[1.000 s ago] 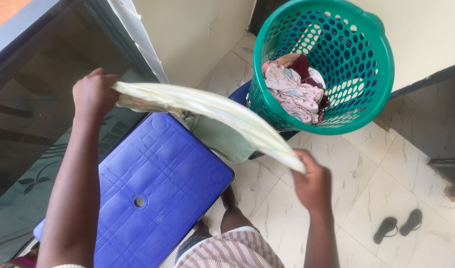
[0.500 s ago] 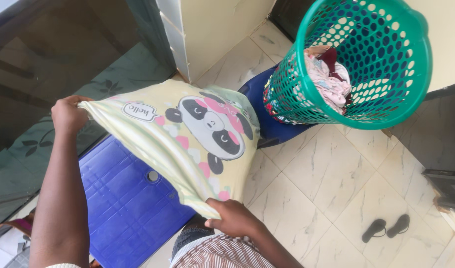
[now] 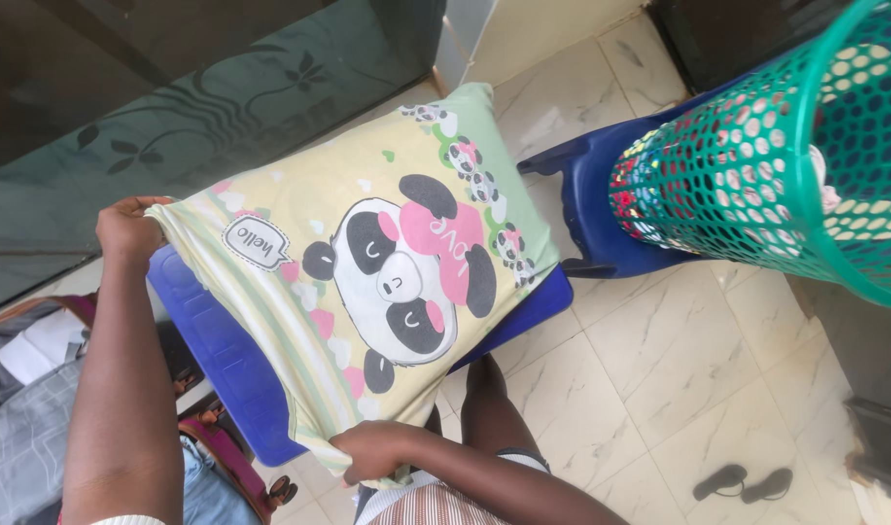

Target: The person folds a black garment on a blue plastic stool and places it into an open suitcase. They then fold a light-colored towel with a panda design on the same stool.

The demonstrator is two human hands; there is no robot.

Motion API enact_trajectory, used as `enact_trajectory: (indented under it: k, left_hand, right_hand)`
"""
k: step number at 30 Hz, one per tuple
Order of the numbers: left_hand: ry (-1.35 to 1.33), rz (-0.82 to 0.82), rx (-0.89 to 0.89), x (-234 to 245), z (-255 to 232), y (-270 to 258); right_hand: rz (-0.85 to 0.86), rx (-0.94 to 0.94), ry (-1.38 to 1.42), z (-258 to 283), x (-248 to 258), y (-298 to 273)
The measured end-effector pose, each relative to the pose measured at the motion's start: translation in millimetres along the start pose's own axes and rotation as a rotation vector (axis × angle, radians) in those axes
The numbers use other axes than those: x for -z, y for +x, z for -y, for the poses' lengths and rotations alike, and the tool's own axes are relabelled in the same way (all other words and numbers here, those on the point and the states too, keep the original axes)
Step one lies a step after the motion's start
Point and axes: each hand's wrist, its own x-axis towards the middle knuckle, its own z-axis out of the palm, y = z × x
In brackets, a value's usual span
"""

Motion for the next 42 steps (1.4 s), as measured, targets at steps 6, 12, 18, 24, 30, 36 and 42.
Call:
enact_trajectory:
  k: [6,12,18,24,30,36,42]
  left_hand:
    - [0.125,-0.153,0.071,37,79,6]
    - [0.155,-0.357,0.019,53,129,-25]
    - [0.358,-0.504,-0.082,-3,164,-200]
    - [-0.282,-0.299,0.764,-72,245,-334]
    - [-0.812,-0.297,1.068,-81,263,-386]
    - [-0.825,-0.478,0.997,-86,245,-399]
    - [-1.355,-0.852,0.763,-66,239,-409]
  right_hand:
    - [0.159,-0.053,0.168,20,-49,87]
    - [0.067,0.101,-0.063,49,-64,120]
    - [-0.734,0.200,0.239,-4,58,44]
    - [-1.529,-0.455,-0.335,-123,182,-104]
    - [-1.343,-0.573,-0.145,-193,207,-127]
    - [-1.393,-0.228,0.240,-223,217,-133]
    - [-1.277,0.349,0.873,-246,248,-140]
